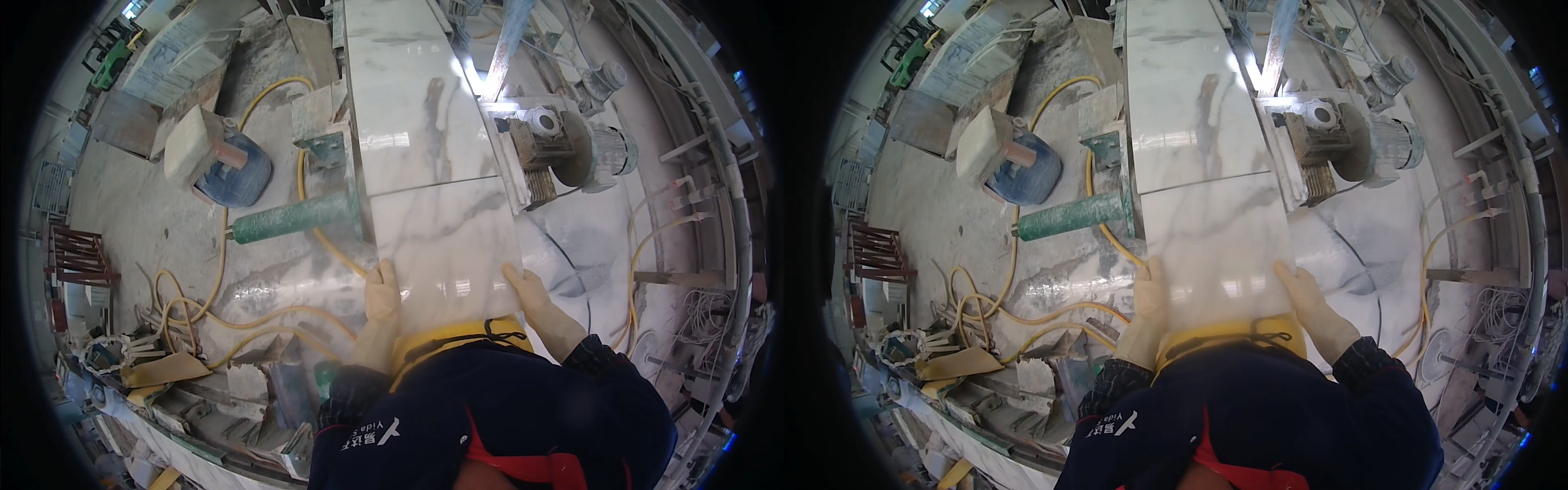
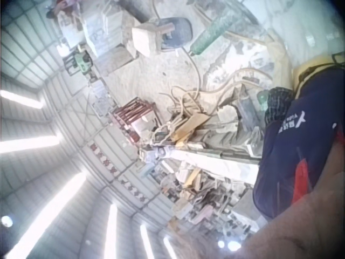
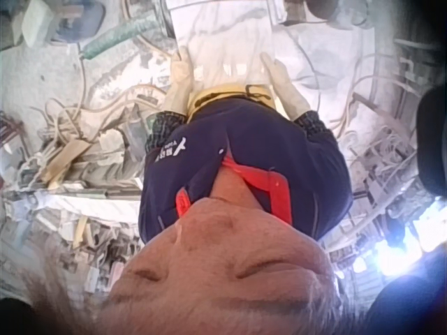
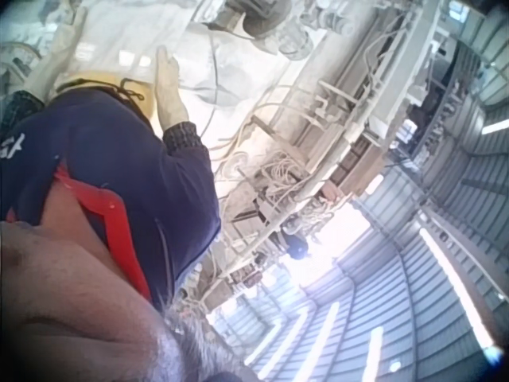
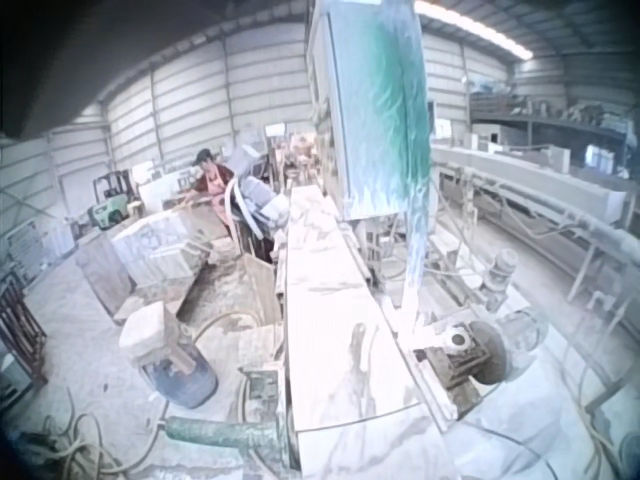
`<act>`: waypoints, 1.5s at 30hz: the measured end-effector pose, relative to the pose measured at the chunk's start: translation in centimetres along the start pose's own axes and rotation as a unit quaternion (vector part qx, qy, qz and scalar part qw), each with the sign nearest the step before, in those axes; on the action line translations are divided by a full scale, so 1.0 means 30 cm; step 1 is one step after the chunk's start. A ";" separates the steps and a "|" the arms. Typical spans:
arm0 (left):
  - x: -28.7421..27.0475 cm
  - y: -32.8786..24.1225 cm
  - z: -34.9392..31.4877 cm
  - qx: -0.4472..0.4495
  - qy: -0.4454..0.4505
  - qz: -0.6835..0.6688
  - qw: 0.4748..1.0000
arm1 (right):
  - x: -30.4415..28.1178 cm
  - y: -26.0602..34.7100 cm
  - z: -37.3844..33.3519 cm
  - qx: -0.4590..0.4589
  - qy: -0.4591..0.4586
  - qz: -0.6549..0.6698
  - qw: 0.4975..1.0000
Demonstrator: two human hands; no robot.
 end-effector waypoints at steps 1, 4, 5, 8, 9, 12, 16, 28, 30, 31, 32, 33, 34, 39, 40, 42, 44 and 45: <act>0.006 0.001 0.005 -0.003 0.010 -0.016 1.000 | 0.000 0.003 0.009 0.000 0.001 0.000 1.000; 0.015 0.000 0.032 -0.008 0.009 -0.022 1.000 | -0.002 0.005 0.033 0.000 0.003 -0.002 1.000; 0.012 -0.005 0.032 0.004 0.003 -0.025 1.000 | -0.002 0.002 0.038 0.005 0.002 0.005 1.000; 0.006 -0.014 0.028 0.005 0.001 -0.020 1.000 | 0.007 0.005 0.039 0.011 0.005 0.011 1.000; 0.005 -0.023 0.026 0.004 0.005 -0.019 1.000 | 0.006 0.009 0.037 0.011 -0.001 -0.006 1.000; -0.012 -0.051 0.006 0.005 -0.013 -0.011 1.000 | 0.015 0.023 0.026 0.019 -0.008 -0.020 1.000; -0.029 -0.070 0.000 -0.006 -0.026 0.007 1.000 | 0.025 0.028 0.026 0.032 -0.010 -0.025 0.999; -0.004 -0.050 0.051 -0.013 0.005 -0.023 1.000 | 0.033 0.039 0.054 0.023 -0.007 -0.005 1.000; -0.004 -0.062 0.053 -0.002 0.008 -0.025 1.000 | 0.034 0.043 0.058 0.023 -0.005 -0.010 1.000; -0.003 -0.064 0.054 -0.006 0.014 -0.029 0.999 | 0.035 0.041 0.062 0.024 -0.002 -0.013 1.000; -0.009 -0.072 0.052 0.001 0.009 -0.030 1.000 | 0.036 0.039 0.067 0.025 0.000 -0.016 1.000; -0.009 -0.074 0.048 -0.001 0.009 -0.034 0.999 | 0.038 0.038 0.072 0.020 0.006 -0.008 1.000; -0.007 -0.079 0.048 0.002 0.011 -0.045 0.999 | 0.039 0.036 0.076 0.016 0.010 -0.001 1.000; -0.001 -0.056 0.072 -0.029 0.017 -0.040 0.999 | 0.026 0.042 0.090 0.019 0.032 -0.048 0.998; 0.002 -0.045 0.079 -0.036 0.030 -0.065 0.997 | 0.021 0.048 0.090 0.031 0.038 -0.069 0.996; -0.008 -0.040 0.092 -0.012 0.041 -0.041 0.998 | 0.007 0.119 0.103 -0.028 0.014 -0.180 0.983; -0.021 -0.036 0.087 0.015 0.036 -0.042 0.998 | 0.006 0.248 0.099 -0.167 -0.049 -0.349 0.921; -0.031 -0.035 0.076 0.031 0.024 -0.053 0.998 | 0.025 0.303 0.101 -0.221 -0.050 -0.387 0.894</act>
Point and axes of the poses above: each hand's wrist, its own z-axis towards the middle knuckle, its own x-axis out of the palm, y = z × x, the point moved 9 cm from there along z, towards the middle knuckle, and after that the axes turned 7 degrees about -x, right-handed, at the moved point
